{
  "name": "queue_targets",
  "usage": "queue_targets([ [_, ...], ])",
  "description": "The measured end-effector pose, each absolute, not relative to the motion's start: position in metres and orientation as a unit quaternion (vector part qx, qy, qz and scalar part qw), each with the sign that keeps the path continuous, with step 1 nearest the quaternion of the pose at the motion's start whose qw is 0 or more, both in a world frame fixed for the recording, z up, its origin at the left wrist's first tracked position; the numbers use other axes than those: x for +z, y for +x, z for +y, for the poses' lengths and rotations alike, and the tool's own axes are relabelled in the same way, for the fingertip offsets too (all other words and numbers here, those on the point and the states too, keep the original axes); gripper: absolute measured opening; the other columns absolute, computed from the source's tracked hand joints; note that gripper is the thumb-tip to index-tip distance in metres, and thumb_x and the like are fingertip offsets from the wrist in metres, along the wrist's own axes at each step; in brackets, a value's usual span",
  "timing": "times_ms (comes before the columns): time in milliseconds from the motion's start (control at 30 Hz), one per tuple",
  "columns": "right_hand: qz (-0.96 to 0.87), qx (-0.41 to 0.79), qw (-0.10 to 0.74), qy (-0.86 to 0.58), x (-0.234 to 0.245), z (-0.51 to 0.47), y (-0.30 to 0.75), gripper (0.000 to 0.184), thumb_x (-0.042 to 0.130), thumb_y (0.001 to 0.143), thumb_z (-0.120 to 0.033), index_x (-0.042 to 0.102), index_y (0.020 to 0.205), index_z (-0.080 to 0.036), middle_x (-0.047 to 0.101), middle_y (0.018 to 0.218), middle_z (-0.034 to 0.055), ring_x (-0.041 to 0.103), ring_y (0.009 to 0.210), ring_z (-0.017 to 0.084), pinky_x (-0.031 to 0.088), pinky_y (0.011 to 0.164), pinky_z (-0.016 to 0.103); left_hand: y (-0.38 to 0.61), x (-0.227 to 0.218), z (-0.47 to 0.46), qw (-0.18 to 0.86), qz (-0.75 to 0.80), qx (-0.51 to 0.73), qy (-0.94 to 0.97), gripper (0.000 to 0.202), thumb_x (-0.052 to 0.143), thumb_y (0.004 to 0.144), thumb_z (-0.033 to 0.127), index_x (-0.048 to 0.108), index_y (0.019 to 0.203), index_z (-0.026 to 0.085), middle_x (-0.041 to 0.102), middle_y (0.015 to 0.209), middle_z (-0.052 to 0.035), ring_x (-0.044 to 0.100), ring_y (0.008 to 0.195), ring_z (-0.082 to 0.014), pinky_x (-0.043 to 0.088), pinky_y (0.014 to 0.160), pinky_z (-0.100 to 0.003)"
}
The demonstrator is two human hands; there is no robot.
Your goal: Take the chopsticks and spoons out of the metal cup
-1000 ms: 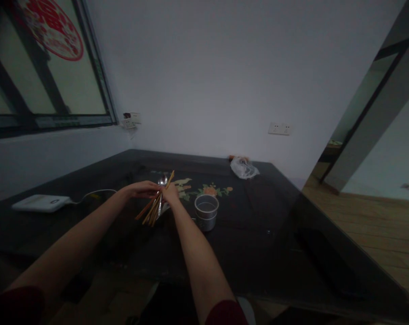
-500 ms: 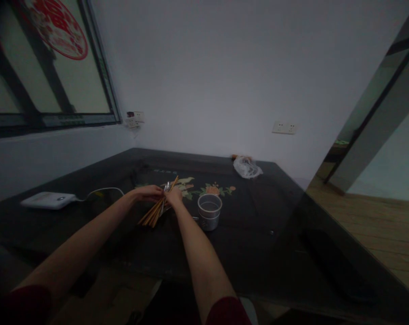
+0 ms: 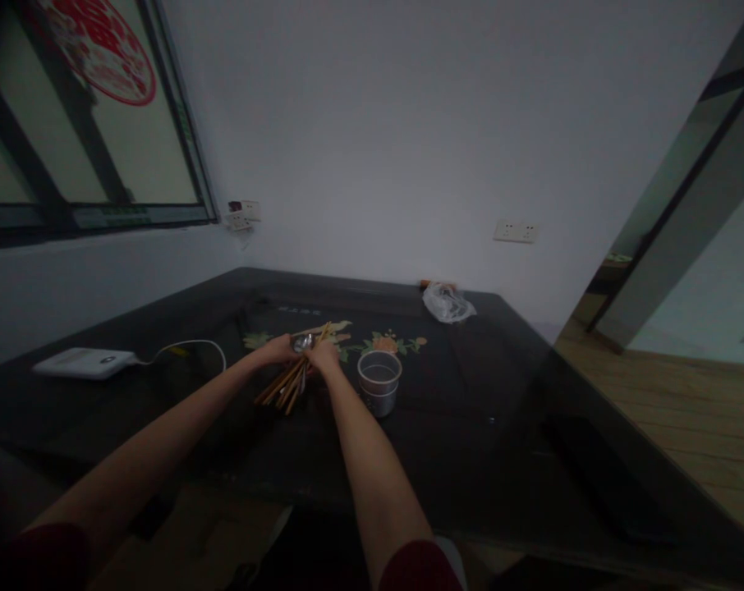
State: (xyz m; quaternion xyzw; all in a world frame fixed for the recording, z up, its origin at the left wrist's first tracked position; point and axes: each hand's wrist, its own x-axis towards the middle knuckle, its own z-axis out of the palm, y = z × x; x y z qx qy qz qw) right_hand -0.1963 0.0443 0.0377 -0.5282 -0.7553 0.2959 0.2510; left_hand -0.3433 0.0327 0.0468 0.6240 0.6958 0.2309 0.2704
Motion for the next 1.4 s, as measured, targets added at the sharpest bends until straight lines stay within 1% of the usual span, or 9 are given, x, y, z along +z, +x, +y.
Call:
queue_targets([
  [167,-0.748,0.276,0.199,-0.570,0.049,0.036,-0.193,0.040,0.063,0.075,-0.035,0.064,0.105,-0.009,0.065,0.109,0.0196,0.060,0.104,0.030,0.047,0.085,0.036,-0.344,0.043,0.032,0.205,0.714,0.222,0.632,0.041,0.073,0.050,0.029,0.062,0.087,0.015,0.069,0.087,-0.0114,0.063,0.091,-0.0293,0.043,0.066,-0.024],
  [300,-0.756,0.260,0.177,-0.574,0.052,0.031,-0.196,0.040,0.064,0.077,-0.035,0.063,0.107,-0.007,0.064,0.110,0.0219,0.060,0.105,0.031,0.047,0.085,0.036,-0.344,0.039,0.031,0.160,0.724,0.206,0.639,0.057,0.075,0.053,0.034,0.057,0.102,0.013,0.066,0.105,-0.0194,0.062,0.099,-0.0335,0.044,0.073,-0.027],
  [533,-0.759,0.218,0.155,-0.594,0.051,0.022,-0.203,0.037,0.059,0.082,-0.031,0.061,0.110,-0.006,0.063,0.111,0.0222,0.061,0.103,0.028,0.048,0.084,0.035,-0.341,0.039,0.027,0.102,0.721,0.131,0.672,0.063,0.067,0.068,0.035,0.043,0.121,0.011,0.065,0.108,-0.0187,0.063,0.100,-0.0309,0.045,0.077,-0.029],
  [767,-0.766,0.184,0.157,-0.596,0.067,0.004,-0.198,0.030,0.050,0.087,-0.023,0.062,0.108,-0.006,0.063,0.112,0.0212,0.061,0.103,0.028,0.047,0.085,0.037,-0.339,0.045,0.022,0.073,0.722,0.124,0.676,0.056,0.059,0.074,0.032,0.043,0.124,0.010,0.066,0.106,-0.0175,0.064,0.097,-0.0279,0.046,0.076,-0.030],
  [900,-0.793,0.121,0.156,-0.576,0.081,-0.019,-0.190,0.029,0.042,0.090,-0.020,0.064,0.105,-0.009,0.066,0.105,0.0197,0.064,0.097,0.026,0.048,0.081,0.036,-0.339,0.046,0.022,0.058,0.714,0.146,0.682,0.049,0.055,0.076,0.032,0.050,0.120,0.011,0.065,0.105,-0.0166,0.063,0.094,-0.0262,0.046,0.076,-0.030],
  [1100,-0.873,0.076,0.153,-0.458,0.095,-0.076,-0.160,0.030,0.039,0.093,-0.028,0.067,0.099,-0.018,0.070,0.092,0.0129,0.066,0.086,0.024,0.048,0.072,0.033,-0.328,0.060,0.025,0.063,0.682,0.212,0.697,0.038,0.057,0.075,0.032,0.062,0.107,0.012,0.066,0.100,-0.0126,0.062,0.093,-0.0244,0.046,0.079,-0.029],
  [1200,-0.880,0.149,0.198,-0.406,0.102,-0.107,-0.124,0.038,0.037,0.094,-0.038,0.069,0.087,-0.020,0.069,0.077,0.0069,0.065,0.072,0.019,0.045,0.066,0.027,-0.306,0.074,0.018,0.120,0.634,0.281,0.711,0.034,0.055,0.076,0.031,0.063,0.103,0.012,0.067,0.099,-0.0097,0.063,0.089,-0.0213,0.047,0.079,-0.028],
  [1267,-0.862,0.237,0.251,-0.371,0.106,-0.123,-0.094,0.041,0.036,0.095,-0.038,0.069,0.079,-0.019,0.064,0.062,0.0016,0.061,0.060,0.013,0.042,0.061,0.022,-0.287,0.081,0.008,0.180,0.577,0.324,0.728,0.035,0.055,0.076,0.030,0.062,0.106,0.013,0.066,0.102,-0.0087,0.062,0.088,-0.0193,0.048,0.080,-0.029],
  [1400,-0.748,0.357,0.389,-0.402,0.104,-0.132,-0.026,0.043,0.037,0.092,-0.046,0.067,0.082,-0.015,0.052,0.049,-0.0027,0.046,0.042,0.009,0.034,0.045,0.019,-0.251,0.079,-0.016,0.301,0.459,0.339,0.764,0.046,0.066,0.069,0.030,0.058,0.111,0.015,0.062,0.114,-0.0108,0.060,0.098,-0.0206,0.048,0.085,-0.032],
])
